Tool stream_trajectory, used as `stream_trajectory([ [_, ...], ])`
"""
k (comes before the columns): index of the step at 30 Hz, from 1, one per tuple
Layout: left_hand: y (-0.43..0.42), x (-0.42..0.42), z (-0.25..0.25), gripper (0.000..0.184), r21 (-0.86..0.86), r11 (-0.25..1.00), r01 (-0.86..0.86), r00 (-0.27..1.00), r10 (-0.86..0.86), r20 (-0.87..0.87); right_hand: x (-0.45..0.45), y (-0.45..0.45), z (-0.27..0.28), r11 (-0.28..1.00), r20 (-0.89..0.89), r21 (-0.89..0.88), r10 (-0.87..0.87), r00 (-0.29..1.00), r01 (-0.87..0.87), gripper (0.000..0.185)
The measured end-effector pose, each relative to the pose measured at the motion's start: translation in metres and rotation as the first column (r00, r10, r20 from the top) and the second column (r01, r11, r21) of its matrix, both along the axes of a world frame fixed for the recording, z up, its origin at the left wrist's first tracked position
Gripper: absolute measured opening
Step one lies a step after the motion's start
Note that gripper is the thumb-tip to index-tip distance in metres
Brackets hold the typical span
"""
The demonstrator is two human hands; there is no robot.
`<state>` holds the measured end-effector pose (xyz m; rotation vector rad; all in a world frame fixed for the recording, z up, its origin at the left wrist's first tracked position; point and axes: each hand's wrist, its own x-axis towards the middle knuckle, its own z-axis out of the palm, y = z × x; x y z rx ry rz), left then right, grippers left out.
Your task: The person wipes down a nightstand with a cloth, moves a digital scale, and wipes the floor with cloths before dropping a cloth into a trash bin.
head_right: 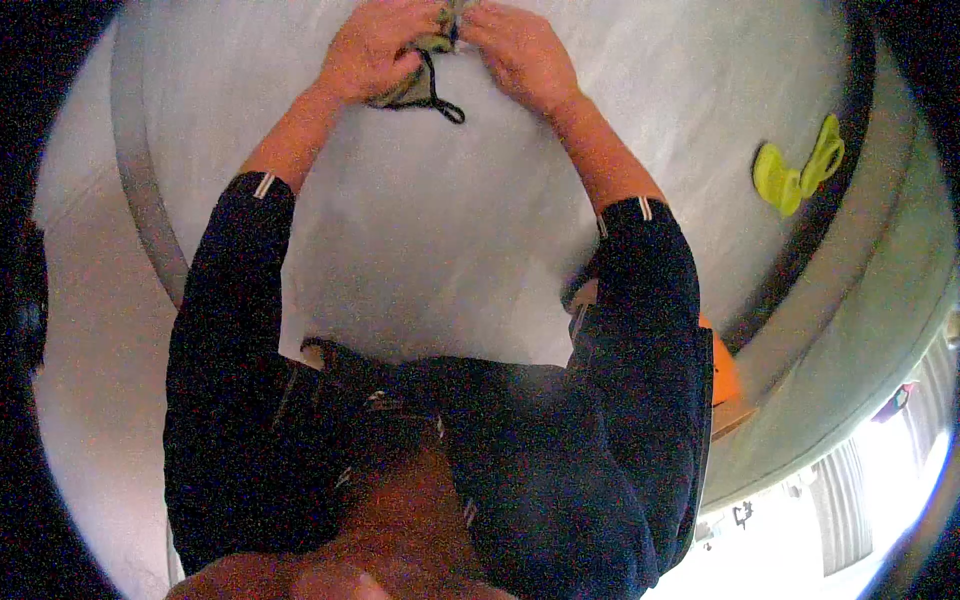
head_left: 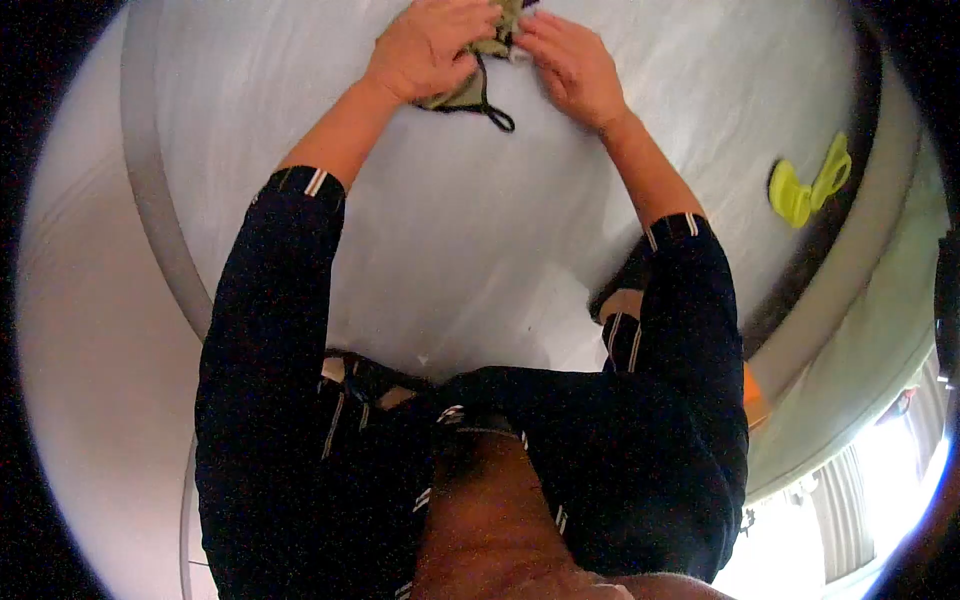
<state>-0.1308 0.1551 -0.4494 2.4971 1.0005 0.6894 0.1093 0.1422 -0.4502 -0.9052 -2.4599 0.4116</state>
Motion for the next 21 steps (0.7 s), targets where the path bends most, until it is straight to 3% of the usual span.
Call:
stream_trajectory([
  [4, -0.023, 0.009, 0.014, 0.043, -0.093, 0.99, 0.108, 0.994, -0.107, 0.011, 0.014, -0.037, 0.026, 0.996, 0.015, -0.072, -0.045, 0.999, 0.046, 0.042],
  [6, -0.031, 0.016, 0.036, 0.035, -0.045, 0.995, 0.089, 0.994, -0.086, 0.064, 0.02, -0.048, 0.043, 0.996, -0.024, -0.07, -0.059, 0.998, 0.057, 0.041],
  [8, 0.006, -0.073, 0.025, 0.035, -0.075, 0.994, 0.076, 0.991, -0.068, 0.112, -0.071, -0.013, 0.035, 0.991, -0.014, -0.099, -0.096, 0.995, 0.095, 0.037],
  [12, -0.005, -0.122, 0.036, 0.039, -0.155, 0.986, 0.067, 0.996, -0.056, 0.072, -0.129, -0.027, 0.059, 0.977, -0.01, -0.13, -0.173, 0.985, 0.17, 0.036],
  [14, -0.027, -0.113, 0.051, 0.038, -0.177, 0.984, 0.027, 0.999, -0.023, 0.029, -0.129, -0.046, 0.077, 0.972, -0.127, -0.171, -0.185, 0.974, 0.162, 0.033],
  [17, -0.041, -0.099, 0.043, 0.031, -0.229, 0.973, -0.009, 0.971, 0.064, 0.231, -0.112, -0.057, 0.085, 0.91, -0.097, -0.326, -0.302, 0.948, 0.257, 0.033],
  [20, -0.027, -0.09, 0.117, 0.03, -0.638, 0.732, -0.238, 0.952, 0.306, -0.005, -0.11, -0.042, 0.122, 0.746, -0.089, -0.535, -0.518, 0.851, 0.397, 0.03],
  [21, -0.065, -0.09, 0.108, 0.034, -0.651, 0.721, -0.238, 0.918, 0.386, 0.091, -0.107, -0.076, 0.131, 0.706, -0.105, -0.563, -0.576, 0.811, 0.429, 0.029],
])
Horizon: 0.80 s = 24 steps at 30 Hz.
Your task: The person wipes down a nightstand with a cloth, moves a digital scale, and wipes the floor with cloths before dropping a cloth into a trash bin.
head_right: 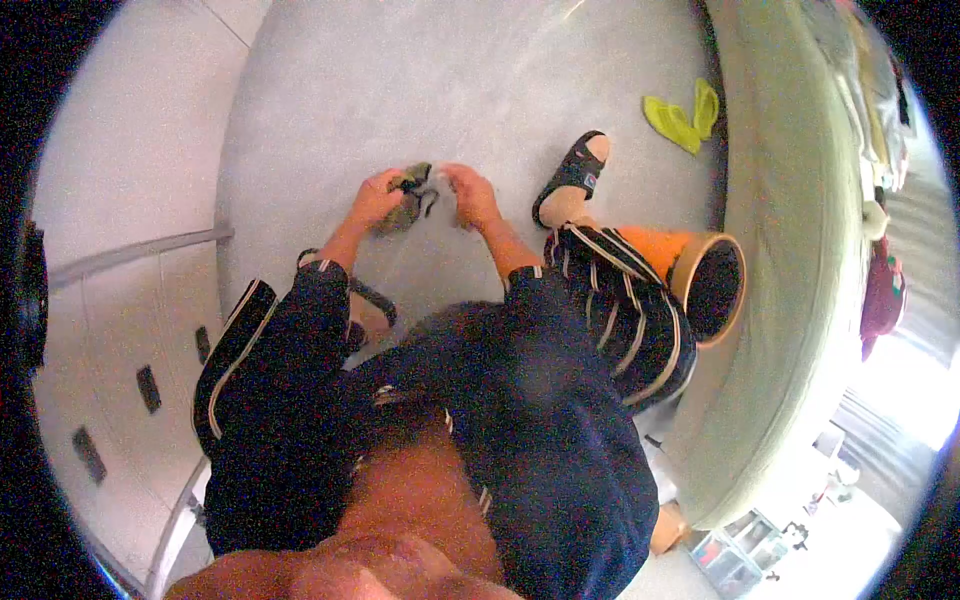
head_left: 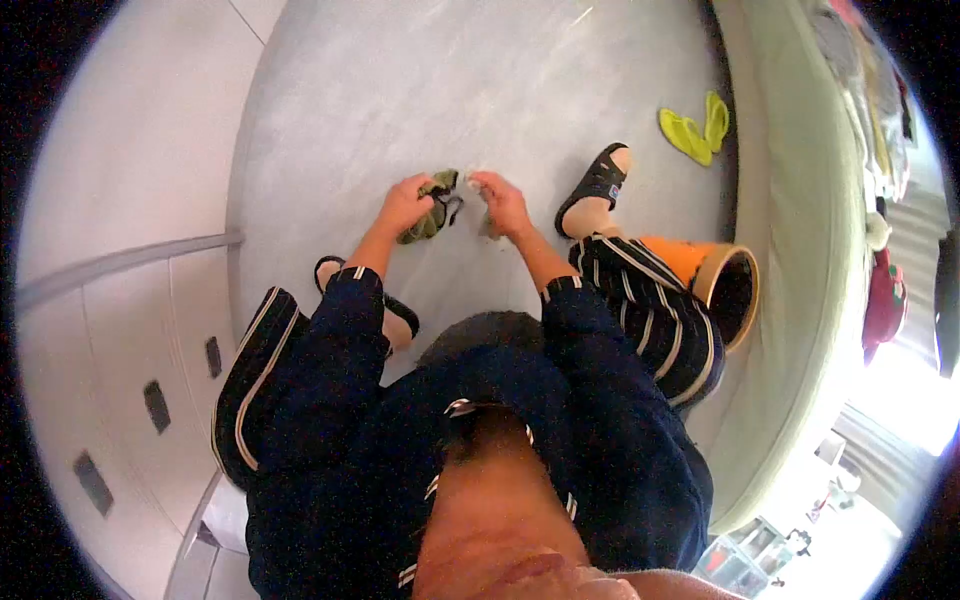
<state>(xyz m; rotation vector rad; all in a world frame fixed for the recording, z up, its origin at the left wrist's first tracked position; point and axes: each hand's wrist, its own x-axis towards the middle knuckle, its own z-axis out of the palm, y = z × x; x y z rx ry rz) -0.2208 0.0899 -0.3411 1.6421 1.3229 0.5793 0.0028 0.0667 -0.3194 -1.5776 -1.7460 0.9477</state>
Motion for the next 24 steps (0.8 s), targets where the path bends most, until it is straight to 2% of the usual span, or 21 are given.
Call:
stream_trajectory([
  [1, 0.003, -0.006, 0.009, 0.035, 0.031, 0.999, -0.044, 0.999, 0.044, 0.001, 0.001, 0.0, 0.018, 0.995, -0.063, -0.06, -0.083, 0.995, 0.079, 0.028],
  [3, 0.011, -0.02, 0.033, 0.039, 0.094, 0.987, -0.131, 0.991, 0.129, 0.021, 0.019, 0.011, 0.04, 0.987, 0.026, 0.052, -0.152, 0.988, 0.151, 0.031],
  [4, 0.021, -0.036, 0.061, 0.04, 0.078, 0.995, -0.058, 0.998, 0.06, -0.028, 0.034, 0.02, 0.05, 0.979, 0.053, 0.103, -0.182, 0.982, 0.176, 0.034],
  [5, 0.032, -0.059, 0.114, 0.042, 0.052, 0.999, 0.006, 0.996, -0.002, -0.086, 0.043, 0.031, 0.092, 0.978, -0.247, 0.1, -0.155, 0.956, 0.184, 0.028],
  [6, 0.032, -0.076, 0.193, 0.04, -0.199, 0.979, -0.051, 0.991, 0.025, -0.128, 0.057, 0.044, 0.14, 0.98, -0.246, 0.118, -0.129, 0.961, 0.162, 0.029],
  [7, 0.068, -0.115, 0.192, 0.037, 0.183, 0.978, 0.104, 0.914, -0.021, -0.405, 0.077, 0.06, 0.19, 0.977, -0.09, 0.165, -0.118, 0.989, 0.132, 0.03],
  [8, 0.072, -0.148, 0.228, 0.036, 0.285, 0.957, 0.058, 0.884, 0.084, -0.46, 0.092, 0.072, 0.244, 0.97, 0.142, 0.221, -0.131, 0.981, 0.098, 0.031],
  [9, 0.078, -0.182, 0.262, 0.036, 0.381, 0.925, 0.012, 0.843, 0.196, -0.502, 0.106, 0.084, 0.289, 0.954, 0.277, 0.29, -0.16, 0.947, 0.076, 0.032],
  [10, 0.073, -0.195, 0.305, 0.037, 0.388, 0.921, -0.037, 0.805, 0.257, -0.535, 0.121, 0.093, 0.318, 0.906, 0.31, 0.421, -0.193, 0.931, 0.048, 0.031],
  [11, 0.08, -0.219, 0.316, 0.039, 0.555, 0.832, 0.007, 0.801, 0.328, -0.502, 0.14, 0.105, 0.333, 0.844, 0.335, 0.535, -0.233, 0.913, 0.019, 0.03],
  [12, 0.102, -0.248, 0.312, 0.039, 0.724, 0.689, 0.025, 0.832, 0.387, -0.397, 0.148, 0.108, 0.34, 0.831, 0.31, 0.556, -0.217, 0.926, 0.008, 0.03],
  [14, 0.073, -0.274, 0.343, 0.038, 0.696, 0.718, 0.019, 0.777, 0.427, -0.462, 0.131, 0.087, 0.354, 0.801, 0.26, 0.599, -0.174, 0.95, -0.017, 0.029],
  [15, 0.063, -0.272, 0.355, 0.038, 0.674, 0.738, 0.016, 0.74, 0.445, -0.504, 0.126, 0.076, 0.343, 0.831, 0.232, 0.555, -0.189, 0.954, 0.03, 0.03],
  [16, 0.058, -0.267, 0.356, 0.038, 0.576, 0.817, 0.018, 0.763, 0.361, -0.536, 0.118, 0.062, 0.323, 0.872, 0.26, 0.479, -0.251, 0.932, 0.101, 0.03],
  [17, 0.057, -0.259, 0.352, 0.037, 0.464, 0.885, 0.031, 0.785, 0.266, -0.56, 0.113, 0.049, 0.303, 0.904, 0.215, 0.415, -0.206, 0.955, 0.102, 0.03],
  [18, 0.056, -0.253, 0.331, 0.034, 0.622, 0.777, 0.099, 0.775, 0.331, -0.538, 0.112, 0.038, 0.271, 0.914, 0.182, 0.392, -0.19, 0.965, 0.106, 0.03],
  [19, 0.047, -0.228, 0.339, 0.032, 0.514, 0.84, 0.177, 0.739, 0.232, -0.633, 0.111, 0.023, 0.245, 0.937, 0.257, 0.324, -0.221, 0.941, 0.132, 0.034],
  [20, 0.05, -0.209, 0.337, 0.032, 0.468, 0.866, 0.177, 0.773, 0.172, -0.611, 0.112, 0.013, 0.222, 0.955, 0.13, 0.251, -0.195, 0.972, 0.158, 0.034],
  [22, 0.064, -0.177, 0.325, 0.031, 0.38, 0.899, 0.219, 0.795, 0.061, -0.604, 0.124, 0.001, 0.164, 0.955, 0.08, 0.173, -0.258, 0.963, 0.242, 0.032],
  [23, 0.068, -0.162, 0.321, 0.031, 0.339, 0.905, 0.255, 0.785, 0.011, -0.619, 0.12, -0.015, 0.153, 0.943, -0.15, 0.057, -0.316, 0.937, 0.327, 0.031],
  [24, 0.07, -0.151, 0.316, 0.032, 0.299, 0.909, 0.289, 0.774, -0.038, -0.632, 0.127, -0.022, 0.135, 0.93, -0.049, 0.068, -0.358, 0.933, 0.36, 0.032],
])
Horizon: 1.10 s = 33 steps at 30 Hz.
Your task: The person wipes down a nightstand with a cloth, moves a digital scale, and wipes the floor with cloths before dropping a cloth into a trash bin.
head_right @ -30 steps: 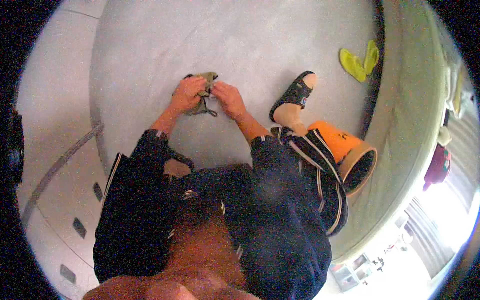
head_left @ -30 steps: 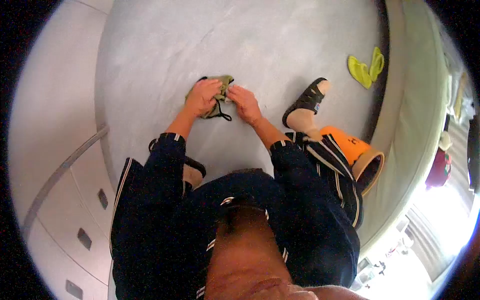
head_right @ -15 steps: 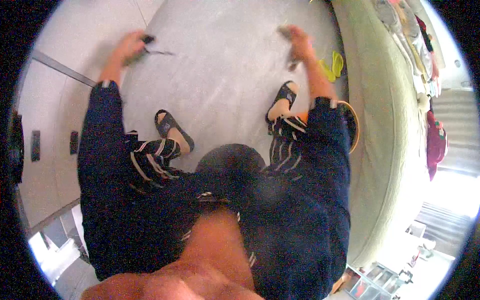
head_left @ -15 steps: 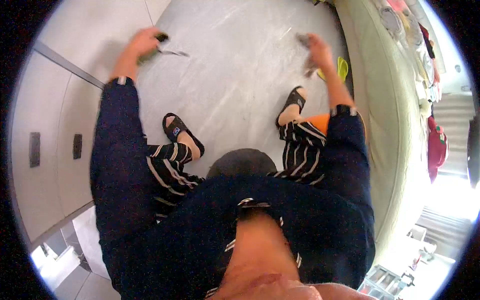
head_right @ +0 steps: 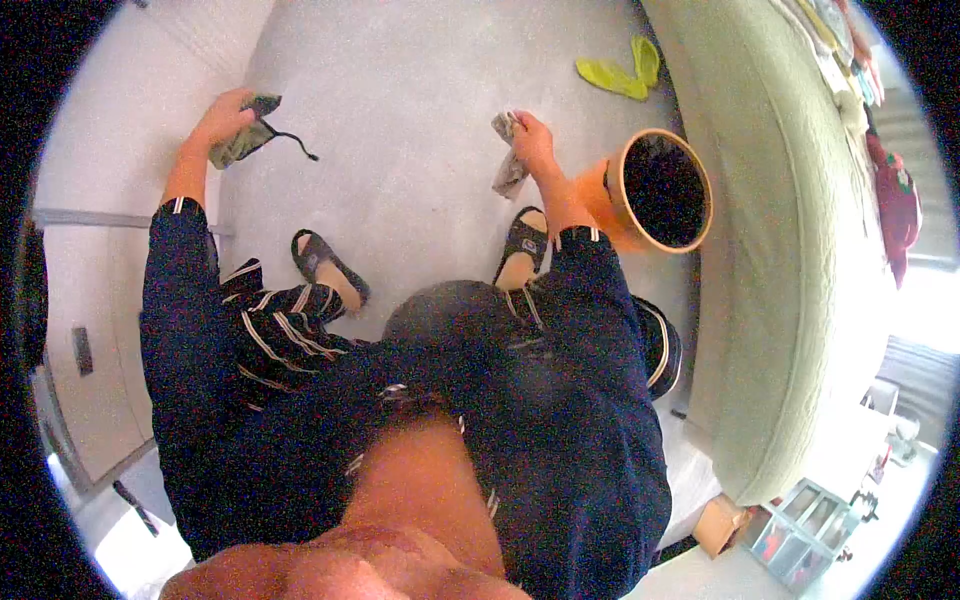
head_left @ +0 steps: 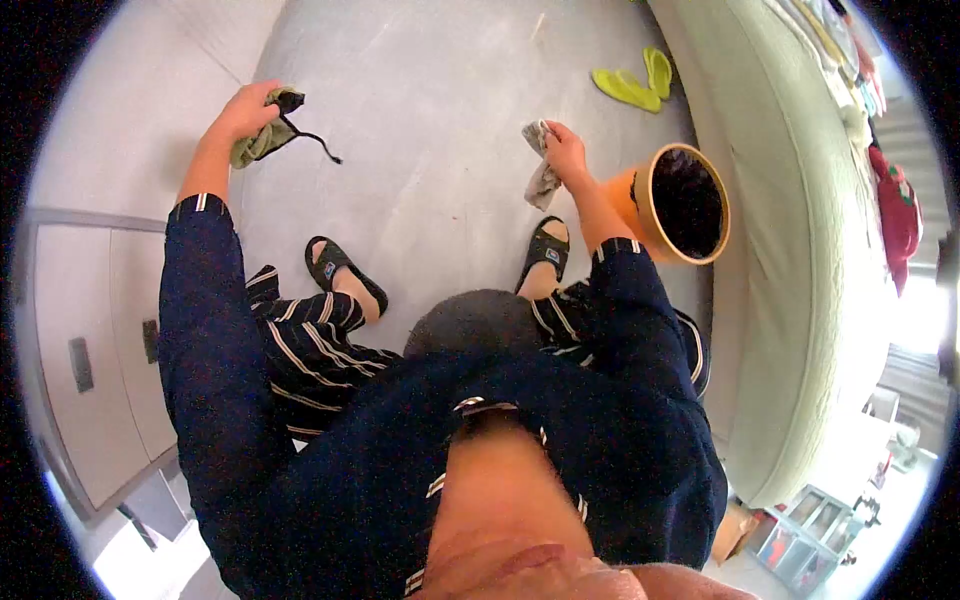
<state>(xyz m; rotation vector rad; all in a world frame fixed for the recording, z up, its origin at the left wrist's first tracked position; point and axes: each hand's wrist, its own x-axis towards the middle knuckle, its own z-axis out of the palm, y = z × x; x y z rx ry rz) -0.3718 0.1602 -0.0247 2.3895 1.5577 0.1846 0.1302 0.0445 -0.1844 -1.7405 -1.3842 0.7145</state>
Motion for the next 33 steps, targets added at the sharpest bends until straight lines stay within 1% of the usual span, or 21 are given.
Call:
stream_trajectory([
  [1, 0.006, 0.008, -0.008, 0.031, 0.04, 0.998, 0.049, 0.999, -0.048, -0.006, 0.005, -0.002, -0.019, 0.999, 0.101, -0.013, -0.043, 0.994, 0.044, 0.032],
  [3, 0.018, 0.021, -0.033, 0.031, 0.134, 0.98, 0.144, 0.99, -0.142, -0.022, 0.009, -0.011, -0.06, 0.993, 0.139, -0.055, -0.095, 0.986, 0.104, 0.033],
  [4, 0.022, 0.034, -0.037, 0.031, 0.043, 0.996, 0.079, 0.994, -0.076, -0.074, 0.01, -0.012, -0.073, 0.989, 0.158, -0.072, -0.117, 0.981, 0.129, 0.033],
  [5, 0.002, 0.06, -0.015, 0.03, -0.142, 0.99, -0.027, 0.999, 0.02, -0.05, 0.007, -0.017, -0.081, 0.99, 0.128, -0.08, -0.11, 0.986, 0.121, 0.033],
  [7, 0.025, 0.049, -0.078, 0.029, 0.027, 0.99, 0.142, 0.99, -0.141, -0.02, -0.006, -0.021, -0.092, 0.99, 0.064, -0.098, -0.096, 0.993, 0.102, 0.034],
  [9, 0.025, 0.06, -0.086, 0.03, -0.237, 0.971, 0.014, 0.996, -0.033, -0.078, -0.008, -0.02, -0.103, 0.993, 0.09, -0.086, -0.075, 0.993, 0.083, 0.032],
  [10, 0.024, 0.056, -0.096, 0.03, -0.183, 0.983, 0.025, 0.986, -0.054, -0.156, -0.007, -0.019, -0.107, 0.994, 0.107, -0.08, -0.059, 0.992, 0.068, 0.03],
  [11, 0.027, 0.05, -0.118, 0.029, -0.202, 0.979, -0.006, 0.983, -0.032, -0.182, -0.009, -0.02, -0.096, 0.981, 0.337, -0.195, 0.062, 0.939, 0.006, 0.029],
  [13, 0.031, 0.032, -0.159, 0.028, -0.197, 0.978, -0.071, 0.981, 0.032, -0.193, -0.024, -0.015, -0.07, 0.907, 0.676, -0.419, 0.342, 0.653, -0.041, 0.028],
  [14, 0.026, 0.025, -0.176, 0.028, -0.188, 0.977, -0.104, 0.981, 0.07, -0.178, -0.029, -0.031, -0.092, 0.899, 0.594, -0.345, 0.433, 0.678, -0.271, 0.034],
  [15, 0.019, 0.016, -0.189, 0.029, -0.219, 0.972, -0.088, 0.984, 0.052, -0.168, -0.045, -0.058, -0.104, 0.736, 0.436, -0.487, 0.671, 0.599, -0.47, 0.041],
  [16, 0.016, 0.001, -0.213, 0.032, -0.228, 0.967, -0.118, 0.986, 0.086, -0.146, -0.061, -0.086, -0.116, 0.485, 0.178, -0.587, 0.858, 0.481, -0.648, 0.049],
  [17, 0.009, -0.003, -0.224, 0.034, -0.266, 0.95, -0.163, 0.976, 0.115, -0.187, -0.077, -0.113, -0.127, 0.216, -0.105, -0.619, 0.93, 0.353, -0.755, 0.056],
  [18, 0.004, -0.01, -0.241, 0.037, -0.279, 0.939, -0.204, 0.968, 0.151, -0.199, -0.091, -0.124, -0.095, -0.174, -0.492, -0.563, 0.856, 0.158, -0.808, 0.086],
  [19, -0.004, -0.016, -0.257, 0.04, -0.266, 0.94, -0.214, 0.975, 0.188, -0.119, -0.099, -0.183, -0.159, -0.088, -0.586, -0.351, 0.797, 0.145, -0.932, 0.077],
  [20, -0.011, -0.027, -0.283, 0.042, -0.23, 0.949, -0.217, 0.97, 0.184, -0.157, -0.108, -0.241, -0.22, -0.009, -0.67, -0.115, 0.739, 0.071, -0.993, 0.067],
  [23, -0.045, -0.006, -0.274, 0.042, -0.348, 0.884, -0.311, 0.95, 0.295, -0.101, -0.13, -0.246, -0.173, -0.119, -0.688, -0.219, 0.722, 0.067, -0.968, 0.06],
  [29, -0.037, -0.008, -0.283, 0.038, -0.279, 0.902, -0.331, 0.937, 0.349, 0.018, -0.158, -0.201, -0.15, -0.173, -0.644, -0.278, 0.764, 0.049, -0.945, 0.047],
  [31, -0.028, -0.017, -0.286, 0.036, -0.333, 0.89, -0.312, 0.917, 0.374, 0.14, -0.156, -0.169, -0.159, -0.074, -0.556, -0.363, 0.817, 0.152, -0.929, 0.042],
  [32, -0.026, -0.023, -0.286, 0.034, -0.357, 0.883, -0.305, 0.898, 0.391, 0.201, -0.148, -0.142, -0.167, 0.091, -0.482, -0.434, 0.817, 0.316, -0.896, 0.04],
  [33, -0.025, -0.029, -0.282, 0.033, -0.389, 0.851, -0.352, 0.852, 0.464, 0.244, -0.129, -0.116, -0.181, 0.366, -0.433, -0.435, 0.716, 0.547, -0.823, 0.036],
])
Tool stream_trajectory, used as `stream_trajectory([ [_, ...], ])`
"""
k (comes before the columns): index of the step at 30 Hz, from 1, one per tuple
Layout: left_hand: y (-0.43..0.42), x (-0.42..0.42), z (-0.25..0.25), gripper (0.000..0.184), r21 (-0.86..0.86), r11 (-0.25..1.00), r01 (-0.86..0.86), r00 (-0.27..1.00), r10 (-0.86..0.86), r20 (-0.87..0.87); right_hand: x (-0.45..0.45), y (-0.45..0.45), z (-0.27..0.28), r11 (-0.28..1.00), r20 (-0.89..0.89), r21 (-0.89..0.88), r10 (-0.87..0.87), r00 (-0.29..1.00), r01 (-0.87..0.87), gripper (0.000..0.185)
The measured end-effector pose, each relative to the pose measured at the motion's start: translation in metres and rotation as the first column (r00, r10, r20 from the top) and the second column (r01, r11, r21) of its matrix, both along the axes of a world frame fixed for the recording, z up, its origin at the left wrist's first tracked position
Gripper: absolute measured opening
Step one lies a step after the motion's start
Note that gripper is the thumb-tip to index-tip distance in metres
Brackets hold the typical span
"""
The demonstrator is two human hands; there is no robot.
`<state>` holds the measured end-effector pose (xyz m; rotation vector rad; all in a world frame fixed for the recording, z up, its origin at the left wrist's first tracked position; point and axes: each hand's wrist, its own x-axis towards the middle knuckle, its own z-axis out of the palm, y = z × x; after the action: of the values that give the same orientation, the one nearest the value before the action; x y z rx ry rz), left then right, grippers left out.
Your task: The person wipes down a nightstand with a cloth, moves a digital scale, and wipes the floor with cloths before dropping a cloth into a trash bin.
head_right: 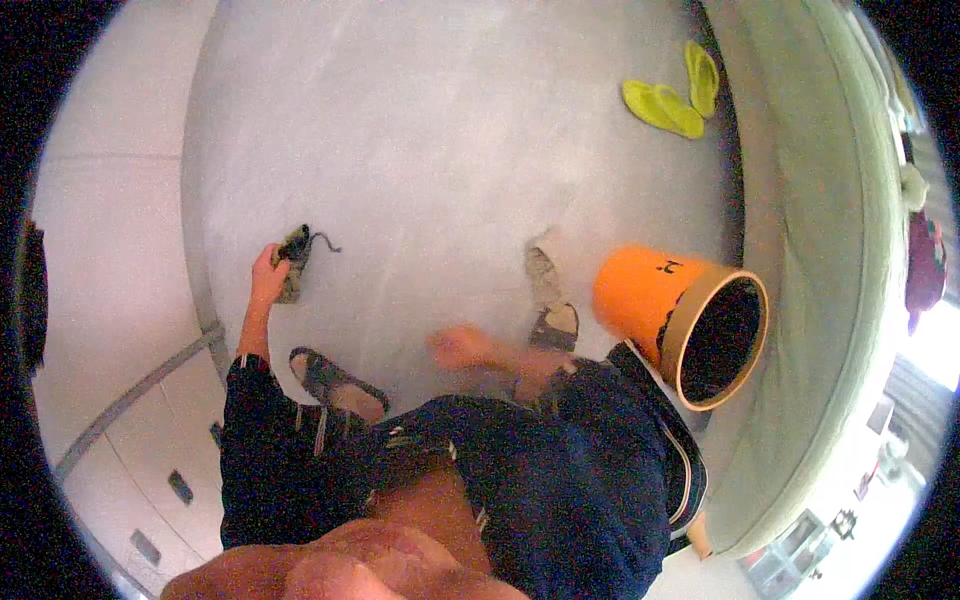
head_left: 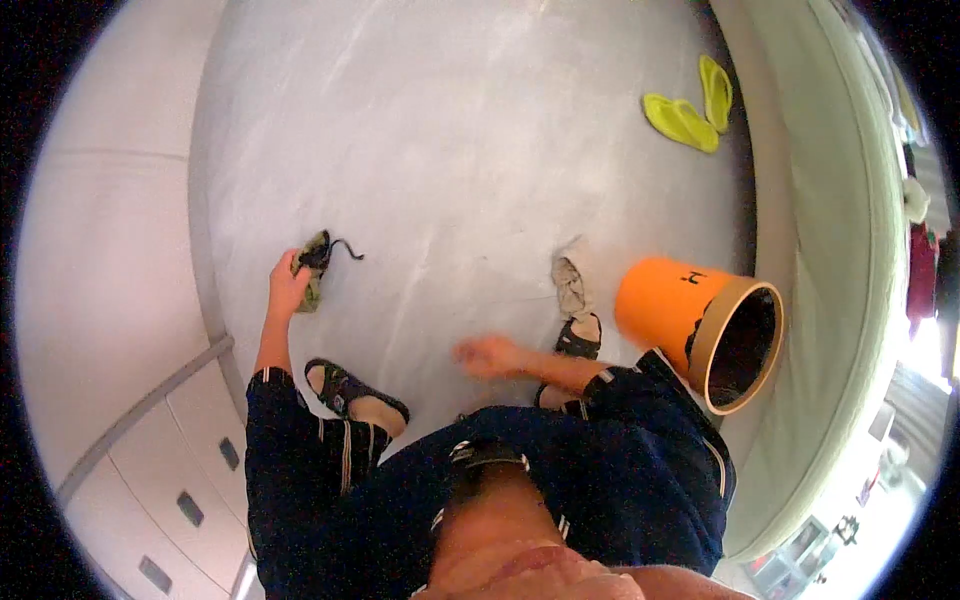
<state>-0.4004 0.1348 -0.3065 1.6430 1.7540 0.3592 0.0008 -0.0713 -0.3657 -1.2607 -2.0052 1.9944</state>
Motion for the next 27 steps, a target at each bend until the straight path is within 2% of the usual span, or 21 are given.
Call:
stream_trajectory([
  [1, -0.001, -0.006, 0.006, 0.032, -0.015, 0.997, -0.08, 0.995, 0.081, 0.054, 0.026, 0.032, 0.0, 0.935, -0.07, 0.105, -0.333, 0.94, 0.339, 0.034],
  [2, -0.003, -0.015, 0.011, 0.031, -0.028, 0.986, -0.166, 0.98, 0.168, 0.107, 0.051, 0.066, 0.017, 0.831, 0.025, 0.37, -0.457, 0.889, 0.416, 0.035],
  [3, -0.004, -0.022, 0.014, 0.031, 0.019, 0.972, -0.234, 0.962, 0.229, 0.151, 0.077, 0.099, 0.034, 0.675, 0.113, 0.595, -0.607, 0.786, 0.436, 0.036],
  [4, -0.004, -0.03, 0.017, 0.03, 0.066, 0.951, -0.301, 0.939, 0.284, 0.193, 0.101, 0.123, 0.068, 0.512, 0.059, 0.779, -0.634, 0.771, 0.362, 0.037],
  [5, -0.008, -0.042, 0.019, 0.03, 0.112, 0.924, -0.365, 0.913, 0.331, 0.238, 0.124, 0.127, 0.063, 0.468, 0.122, 0.83, -0.684, 0.72, 0.304, 0.051],
  [7, -0.011, -0.064, 0.013, 0.032, 0.176, 0.887, -0.427, 0.902, 0.404, 0.151, 0.156, 0.123, 0.054, 0.413, 0.181, 0.875, -0.763, 0.621, 0.253, 0.052],
  [8, -0.018, -0.077, 0.005, 0.032, 0.204, 0.867, -0.454, 0.891, 0.439, 0.113, 0.163, 0.108, 0.034, 0.432, 0.184, 0.869, -0.737, 0.651, 0.244, 0.052],
  [10, -0.047, -0.113, -0.038, 0.039, 0.281, 0.845, -0.456, 0.853, 0.504, -0.132, 0.176, 0.074, -0.016, 0.468, 0.206, 0.855, -0.703, 0.681, 0.225, 0.051],
  [11, -0.053, -0.127, -0.063, 0.042, 0.315, 0.85, -0.423, 0.831, 0.502, -0.239, 0.169, 0.074, -0.017, 0.515, 0.301, 0.833, -0.727, 0.617, 0.201, 0.051],
  [13, -0.068, -0.139, -0.106, 0.056, 0.316, 0.914, -0.253, 0.88, 0.354, -0.318, 0.146, 0.08, -0.013, 0.573, 0.434, 0.794, -0.767, 0.473, 0.201, 0.052],
  [14, -0.069, -0.126, -0.109, 0.065, 0.286, 0.916, -0.281, 0.795, 0.389, -0.467, 0.138, 0.084, -0.012, 0.586, 0.467, 0.78, -0.778, 0.42, 0.219, 0.052],
  [16, -0.062, -0.086, -0.079, 0.068, 0.263, 0.905, -0.335, 0.674, 0.425, -0.604, 0.135, 0.09, -0.015, 0.542, 0.421, 0.804, -0.808, 0.411, 0.242, 0.052],
  [18, -0.064, -0.083, -0.079, 0.067, 0.334, 0.906, -0.259, 0.711, 0.413, -0.569, 0.133, 0.096, -0.014, 0.507, 0.397, 0.841, -0.815, 0.422, 0.189, 0.052],
  [21, -0.057, -0.07, -0.084, 0.062, 0.414, 0.909, -0.046, 0.811, 0.276, -0.516, 0.12, 0.12, -0.009, 0.472, 0.374, 0.862, -0.838, 0.398, 0.184, 0.055],
  [22, -0.045, -0.038, -0.058, 0.057, 0.419, 0.908, -0.011, 0.875, 0.211, -0.435, 0.117, 0.131, -0.009, 0.459, 0.363, 0.871, -0.842, 0.399, 0.176, 0.055],
  [23, -0.04, -0.023, -0.059, 0.053, 0.491, 0.865, 0.105, 0.883, 0.146, -0.446, 0.112, 0.141, -0.011, 0.454, 0.357, 0.875, -0.839, 0.411, 0.167, 0.055],
  [24, -0.033, 0.007, -0.038, 0.049, 0.424, 0.902, 0.078, 0.936, 0.08, -0.342, 0.105, 0.149, -0.011, 0.459, 0.348, 0.87, -0.829, 0.438, 0.178, 0.055],
  [25, -0.031, 0.028, -0.052, 0.045, 0.523, 0.845, 0.112, 0.928, 0.099, -0.359, 0.102, 0.162, -0.011, 0.451, 0.329, 0.874, -0.824, 0.46, 0.182, 0.055],
  [26, -0.025, 0.052, -0.047, 0.045, 0.468, 0.877, 0.107, 0.948, 0.052, -0.313, 0.097, 0.174, -0.013, 0.469, 0.334, 0.869, -0.792, 0.512, 0.16, 0.055],
  [27, -0.023, 0.06, -0.065, 0.044, 0.497, 0.853, 0.157, 0.948, 0.011, -0.317, 0.088, 0.183, -0.013, 0.486, 0.336, 0.863, -0.759, 0.558, 0.14, 0.055],
])
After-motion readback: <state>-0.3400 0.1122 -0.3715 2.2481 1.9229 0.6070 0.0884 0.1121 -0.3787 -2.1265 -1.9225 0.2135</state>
